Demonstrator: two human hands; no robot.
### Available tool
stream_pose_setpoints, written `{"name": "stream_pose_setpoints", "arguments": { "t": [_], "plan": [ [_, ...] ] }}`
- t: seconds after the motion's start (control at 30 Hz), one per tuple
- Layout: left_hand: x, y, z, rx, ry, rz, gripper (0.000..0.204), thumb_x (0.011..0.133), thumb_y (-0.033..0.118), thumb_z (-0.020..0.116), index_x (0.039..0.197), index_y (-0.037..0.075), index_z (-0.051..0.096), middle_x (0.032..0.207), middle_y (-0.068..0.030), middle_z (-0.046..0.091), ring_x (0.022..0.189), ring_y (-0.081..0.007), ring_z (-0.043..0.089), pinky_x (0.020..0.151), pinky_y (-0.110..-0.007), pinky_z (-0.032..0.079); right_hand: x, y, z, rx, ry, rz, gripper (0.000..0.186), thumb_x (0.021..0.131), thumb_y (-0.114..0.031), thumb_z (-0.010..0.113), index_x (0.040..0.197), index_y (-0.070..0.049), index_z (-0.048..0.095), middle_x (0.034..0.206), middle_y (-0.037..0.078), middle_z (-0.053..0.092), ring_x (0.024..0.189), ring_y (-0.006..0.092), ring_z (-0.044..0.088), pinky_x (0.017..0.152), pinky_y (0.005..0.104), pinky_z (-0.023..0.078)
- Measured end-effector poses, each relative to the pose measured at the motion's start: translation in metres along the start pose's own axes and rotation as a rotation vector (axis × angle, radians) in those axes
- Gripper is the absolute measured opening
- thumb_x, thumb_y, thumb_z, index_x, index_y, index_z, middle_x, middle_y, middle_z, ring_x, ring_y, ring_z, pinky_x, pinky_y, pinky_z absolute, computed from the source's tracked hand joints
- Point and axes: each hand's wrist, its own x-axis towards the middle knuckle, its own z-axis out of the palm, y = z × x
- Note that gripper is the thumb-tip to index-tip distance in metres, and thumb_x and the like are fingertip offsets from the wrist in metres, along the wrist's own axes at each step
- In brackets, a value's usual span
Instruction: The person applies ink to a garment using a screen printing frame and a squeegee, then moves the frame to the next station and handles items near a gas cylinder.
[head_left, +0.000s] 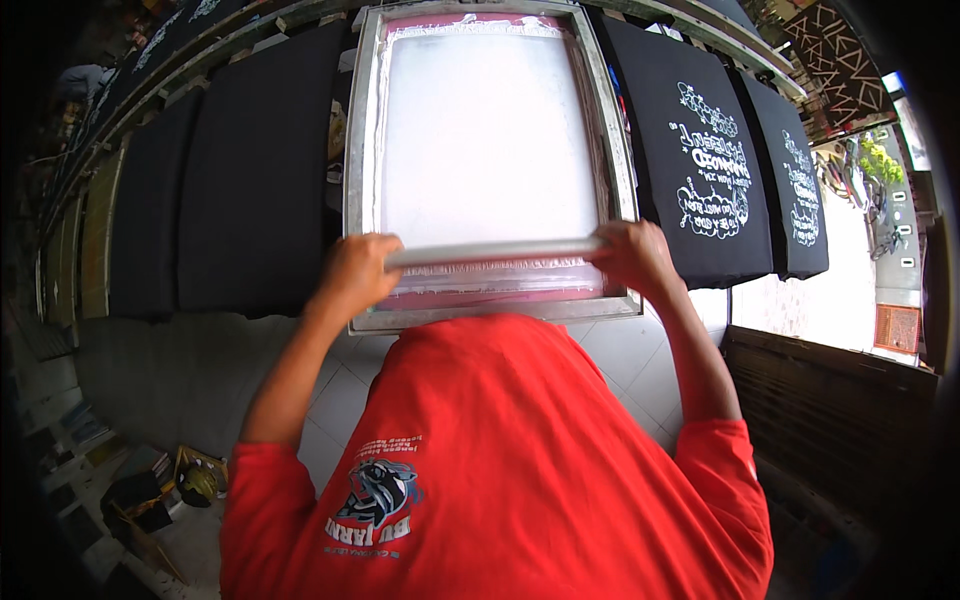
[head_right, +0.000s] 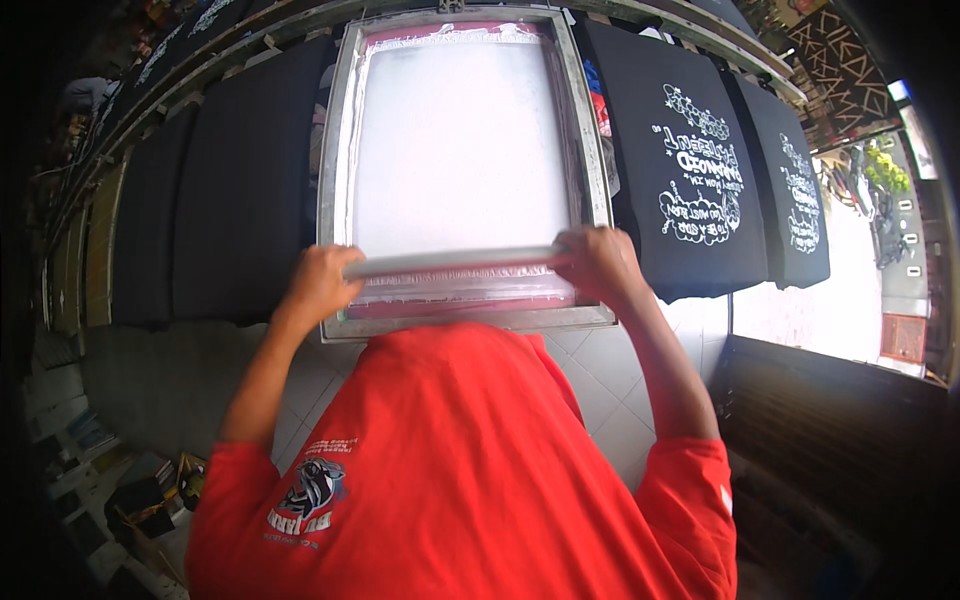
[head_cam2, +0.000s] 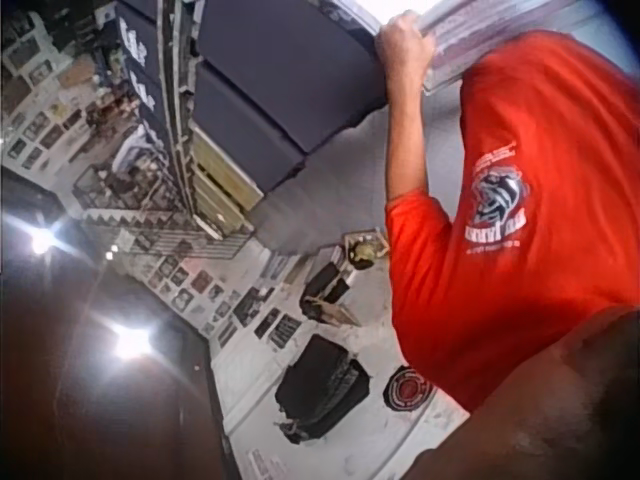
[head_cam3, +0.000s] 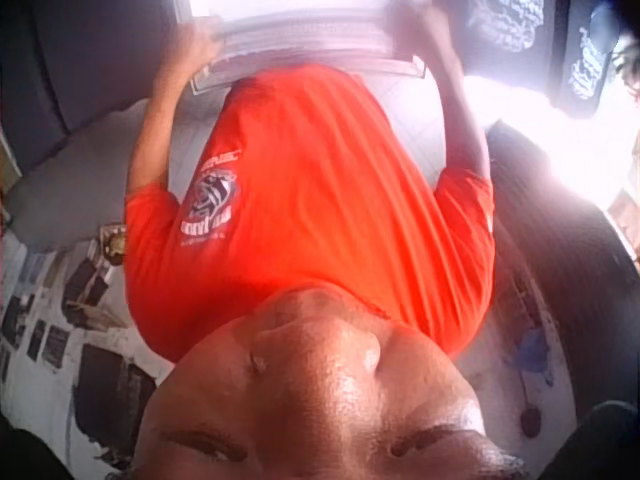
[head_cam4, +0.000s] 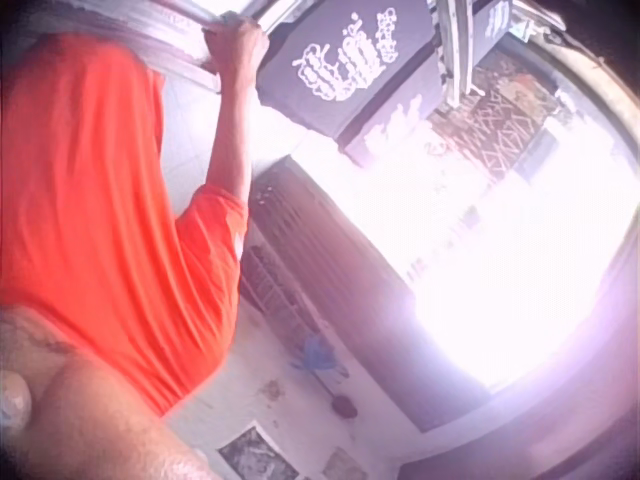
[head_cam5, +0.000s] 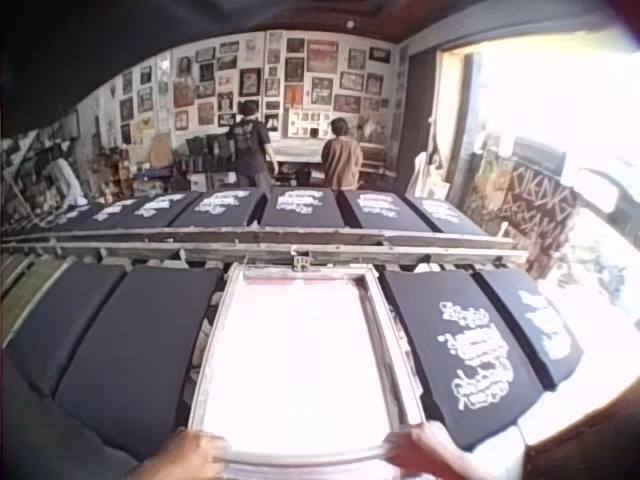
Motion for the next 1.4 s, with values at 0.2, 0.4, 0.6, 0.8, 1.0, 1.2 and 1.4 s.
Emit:
{"name": "stream_pose_setpoints", "arguments": {
  "t": [0.2, 0.4, 0.6, 0.8, 1.0, 1.2, 1.4],
  "plan": [
    [0.045, -0.021, 0.003, 0.036, 0.267, 0.091, 0.031, 0.068, 0.008, 0.073, 0.098, 0.005, 0.066, 0.090, -0.0175, 0.067, 0.080, -0.0381, 0.065, 0.071, -0.042, 0.053, 0.042, 0.018, 0.005, -0.030, 0.224, -0.097, 0.018, 0.072, -0.019, 0.073, 0.086, -0.012, 0.065, 0.080, 0.006, 0.065, 0.073, 0.0269, 0.066, 0.063, 0.0390, 0.053],
    [-0.023, 0.006, 0.012, 0.116, 0.164, 0.053, 0.036, 0.065, 0.000, 0.068, 0.101, 0.004, 0.066, 0.100, -0.0127, 0.067, 0.094, -0.0307, 0.065, 0.081, -0.041, 0.053, -0.028, -0.008, 0.012, 0.007, 0.185, -0.015, 0.024, 0.065, -0.006, 0.069, 0.088, -0.009, 0.066, 0.089, 0.007, 0.067, 0.079, 0.0264, 0.066, 0.067, 0.0378, 0.055],
    [-0.028, -0.002, 0.041, 0.117, 0.238, 0.158, 0.033, 0.064, -0.006, 0.061, 0.097, -0.001, 0.065, 0.095, -0.0141, 0.065, 0.094, -0.0312, 0.065, 0.084, -0.039, 0.054, -0.035, -0.018, 0.039, 0.023, 0.325, -0.031, 0.031, 0.064, -0.003, 0.068, 0.095, -0.006, 0.068, 0.094, 0.007, 0.069, 0.090, 0.0244, 0.067, 0.077, 0.0353, 0.056],
    [0.063, -0.035, 0.019, 0.144, 0.249, 0.221, 0.029, 0.066, -0.007, 0.059, 0.094, -0.003, 0.064, 0.092, -0.0144, 0.065, 0.090, -0.0308, 0.065, 0.082, -0.038, 0.054, 0.051, 0.028, 0.032, -0.005, 0.260, -0.060, 0.036, 0.060, -0.008, 0.070, 0.096, -0.009, 0.065, 0.096, 0.004, 0.067, 0.089, 0.0226, 0.065, 0.073, 0.0332, 0.055],
    [0.167, -0.092, 0.011, 0.201, 0.286, 0.235, 0.041, 0.060, -0.005, 0.064, 0.100, -0.001, 0.066, 0.100, -0.0151, 0.066, 0.094, -0.0310, 0.065, 0.084, -0.037, 0.054, 0.163, 0.081, 0.028, -0.061, 0.346, -0.140, 0.032, 0.065, -0.010, 0.073, 0.095, -0.010, 0.066, 0.092, 0.004, 0.067, 0.081, 0.0223, 0.066, 0.067, 0.0329, 0.057],
    [0.279, -0.129, -0.016, 0.285, 0.297, 0.152, 0.044, 0.060, 0.005, 0.074, 0.103, 0.008, 0.063, 0.100, -0.0112, 0.064, 0.093, -0.0321, 0.063, 0.079, -0.040, 0.053, 0.275, 0.135, 0.027, -0.148, 0.402, -0.153, 0.031, 0.066, -0.018, 0.076, 0.095, -0.013, 0.065, 0.095, 0.005, 0.068, 0.083, 0.0256, 0.067, 0.067, 0.0375, 0.056],
    [0.360, -0.135, -0.091, 0.098, 0.170, 0.119, 0.028, 0.067, 0.018, 0.075, 0.090, 0.003, 0.067, 0.079, -0.0210, 0.066, 0.078, -0.0379, 0.065, 0.069, -0.041, 0.052, 0.367, 0.154, -0.044, -0.150, 0.105, -0.083, 0.034, 0.067, -0.035, 0.078, 0.090, -0.012, 0.069, 0.079, 0.012, 0.068, 0.078, 0.0317, 0.066, 0.072, 0.0417, 0.053]
  ]
}}
